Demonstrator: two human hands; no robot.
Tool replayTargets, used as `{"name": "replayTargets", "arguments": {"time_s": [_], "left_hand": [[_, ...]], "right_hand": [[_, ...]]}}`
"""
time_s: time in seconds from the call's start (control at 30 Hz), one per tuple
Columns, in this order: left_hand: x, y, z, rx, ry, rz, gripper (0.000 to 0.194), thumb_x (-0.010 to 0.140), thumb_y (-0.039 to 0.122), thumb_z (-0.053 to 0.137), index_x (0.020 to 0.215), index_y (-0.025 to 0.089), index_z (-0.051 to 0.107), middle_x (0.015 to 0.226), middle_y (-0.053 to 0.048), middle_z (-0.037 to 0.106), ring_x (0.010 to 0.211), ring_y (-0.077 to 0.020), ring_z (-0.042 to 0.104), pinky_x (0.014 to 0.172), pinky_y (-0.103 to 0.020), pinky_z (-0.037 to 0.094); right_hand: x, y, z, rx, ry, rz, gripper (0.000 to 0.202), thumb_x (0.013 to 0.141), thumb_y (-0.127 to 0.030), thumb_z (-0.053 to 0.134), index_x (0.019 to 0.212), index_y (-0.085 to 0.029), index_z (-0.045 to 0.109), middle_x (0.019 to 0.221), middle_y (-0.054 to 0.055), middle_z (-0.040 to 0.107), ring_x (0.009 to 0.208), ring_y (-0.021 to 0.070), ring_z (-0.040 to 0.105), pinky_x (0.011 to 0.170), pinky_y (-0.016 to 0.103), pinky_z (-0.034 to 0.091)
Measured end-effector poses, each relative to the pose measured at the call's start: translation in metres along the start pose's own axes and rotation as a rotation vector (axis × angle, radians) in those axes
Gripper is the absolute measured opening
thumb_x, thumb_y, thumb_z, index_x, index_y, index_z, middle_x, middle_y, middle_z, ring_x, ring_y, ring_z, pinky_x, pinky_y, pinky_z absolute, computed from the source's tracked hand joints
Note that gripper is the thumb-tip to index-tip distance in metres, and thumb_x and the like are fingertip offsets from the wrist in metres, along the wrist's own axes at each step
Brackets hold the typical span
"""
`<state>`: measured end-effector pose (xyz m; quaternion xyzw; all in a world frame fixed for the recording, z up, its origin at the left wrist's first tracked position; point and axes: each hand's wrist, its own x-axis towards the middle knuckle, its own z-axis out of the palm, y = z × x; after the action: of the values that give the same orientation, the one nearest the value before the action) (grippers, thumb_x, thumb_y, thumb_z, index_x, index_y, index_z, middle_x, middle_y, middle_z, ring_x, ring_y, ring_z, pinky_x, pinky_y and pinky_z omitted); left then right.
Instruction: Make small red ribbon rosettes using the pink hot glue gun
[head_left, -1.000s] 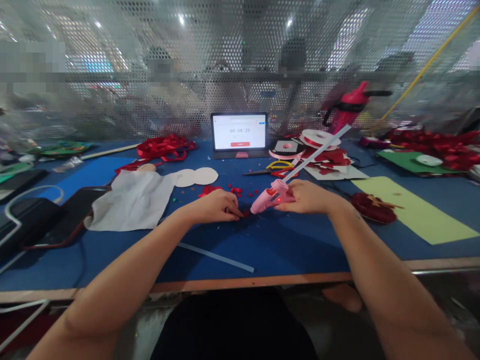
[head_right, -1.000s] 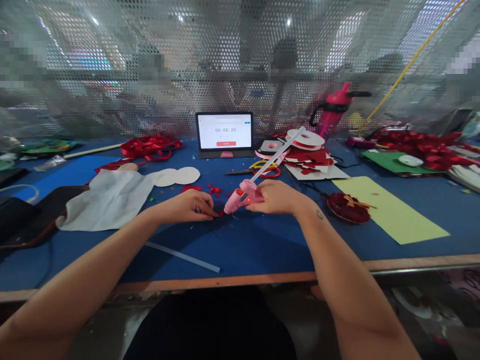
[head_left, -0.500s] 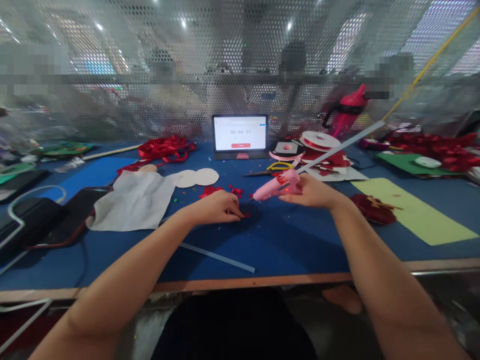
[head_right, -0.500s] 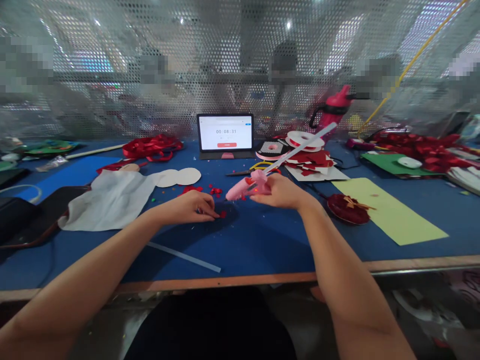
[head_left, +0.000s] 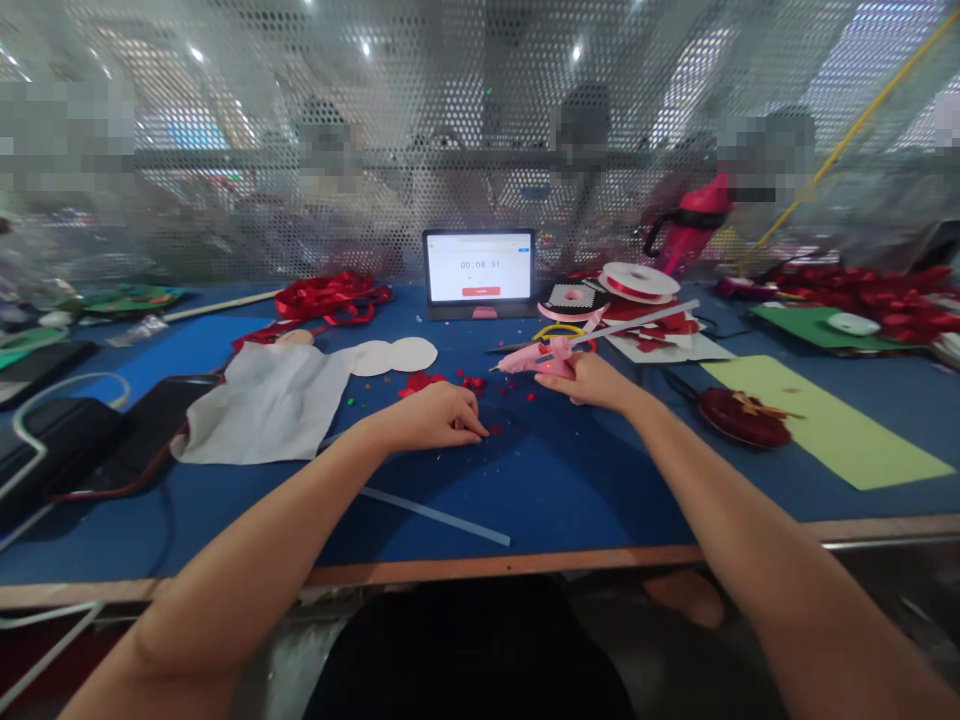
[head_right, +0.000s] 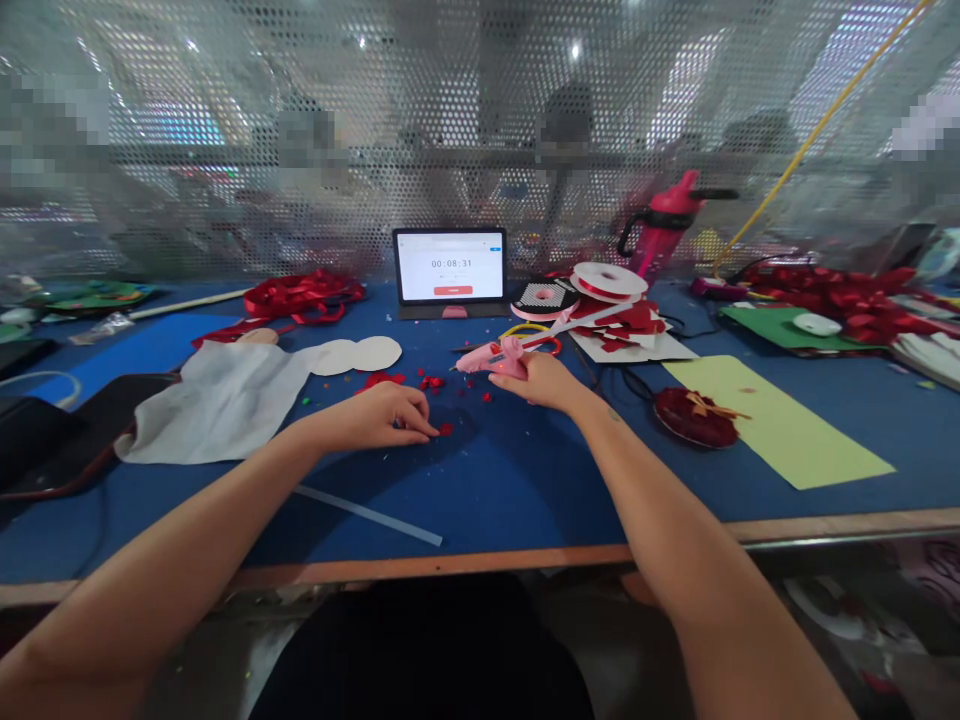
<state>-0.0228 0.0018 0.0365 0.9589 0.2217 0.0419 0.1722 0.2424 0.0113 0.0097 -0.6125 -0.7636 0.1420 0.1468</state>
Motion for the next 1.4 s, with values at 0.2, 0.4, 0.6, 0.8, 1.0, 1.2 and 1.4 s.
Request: {"name": "replayTargets", "arguments": {"time_s": [0.2, 0.4, 0.6, 0.8, 1.0, 1.2, 1.4], "left_hand": [[0.0, 0.0, 0.0, -0.014, 0.005, 0.005, 0.018, 0.08, 0.018, 0.058, 0.093, 0.018, 0.071, 0.081, -0.005, 0.066, 0.07, -0.0101, 0.058, 0.066, -0.02, 0.042], [0.0, -0.001, 0.001, 0.006, 0.013, 0.029, 0.017, 0.08, 0.018, 0.058, 0.091, 0.019, 0.072, 0.081, -0.004, 0.065, 0.069, -0.0096, 0.058, 0.065, -0.019, 0.041], [0.0, 0.001, 0.001, 0.021, 0.016, 0.021, 0.018, 0.077, 0.014, 0.059, 0.088, 0.02, 0.072, 0.076, -0.002, 0.064, 0.069, -0.0091, 0.057, 0.064, -0.018, 0.04], [0.0, 0.001, 0.001, -0.006, 0.018, -0.006, 0.019, 0.077, 0.015, 0.059, 0.09, 0.02, 0.072, 0.078, -0.002, 0.064, 0.069, -0.0092, 0.057, 0.065, -0.018, 0.041], [0.0, 0.0, 0.002, 0.0, 0.021, 0.013, 0.018, 0.078, 0.015, 0.058, 0.088, 0.02, 0.072, 0.077, -0.002, 0.064, 0.069, -0.0094, 0.057, 0.065, -0.019, 0.041], [0.001, -0.001, 0.003, -0.005, 0.029, 0.018, 0.018, 0.078, 0.015, 0.057, 0.086, 0.02, 0.072, 0.076, -0.001, 0.064, 0.068, -0.009, 0.057, 0.064, -0.018, 0.041], [0.001, -0.002, 0.003, 0.006, 0.03, 0.038, 0.016, 0.078, 0.016, 0.057, 0.081, 0.02, 0.073, 0.077, -0.001, 0.065, 0.07, -0.0091, 0.058, 0.065, -0.017, 0.04]], "right_hand": [[-0.022, 0.006, -0.032, -0.168, 0.134, -0.055, 0.049, 0.068, -0.068, 0.05, 0.069, -0.019, 0.057, 0.068, 0.005, 0.061, 0.06, 0.0161, 0.052, 0.053, 0.027, 0.032], [-0.035, -0.023, -0.035, -0.102, -0.15, -0.223, 0.039, 0.074, -0.054, 0.055, 0.06, -0.018, 0.058, 0.055, -0.001, 0.056, 0.051, 0.0098, 0.048, 0.051, 0.024, 0.029], [-0.03, -0.054, -0.001, -0.105, -0.148, -0.478, 0.018, 0.077, -0.036, 0.059, 0.083, -0.021, 0.066, 0.058, -0.003, 0.057, 0.055, 0.009, 0.049, 0.053, 0.023, 0.026], [-0.028, -0.057, 0.016, -0.243, 0.004, -0.575, 0.013, 0.076, -0.029, 0.06, 0.085, -0.022, 0.066, 0.064, -0.002, 0.063, 0.064, 0.0122, 0.055, 0.056, 0.024, 0.027], [-0.029, -0.06, 0.023, -0.308, 0.067, -0.626, 0.012, 0.078, -0.027, 0.058, 0.084, -0.022, 0.067, 0.072, 0.001, 0.067, 0.069, 0.0133, 0.059, 0.055, 0.024, 0.027], [-0.031, -0.063, 0.026, -0.406, 0.054, -0.604, 0.014, 0.082, -0.027, 0.052, 0.085, -0.022, 0.064, 0.073, 0.003, 0.065, 0.067, 0.0138, 0.057, 0.051, 0.024, 0.021], [-0.035, -0.071, 0.024, -0.527, 0.069, -0.646, 0.018, 0.084, -0.019, 0.045, 0.081, -0.017, 0.062, 0.068, 0.006, 0.064, 0.062, 0.0137, 0.054, 0.049, 0.027, 0.015]]}}
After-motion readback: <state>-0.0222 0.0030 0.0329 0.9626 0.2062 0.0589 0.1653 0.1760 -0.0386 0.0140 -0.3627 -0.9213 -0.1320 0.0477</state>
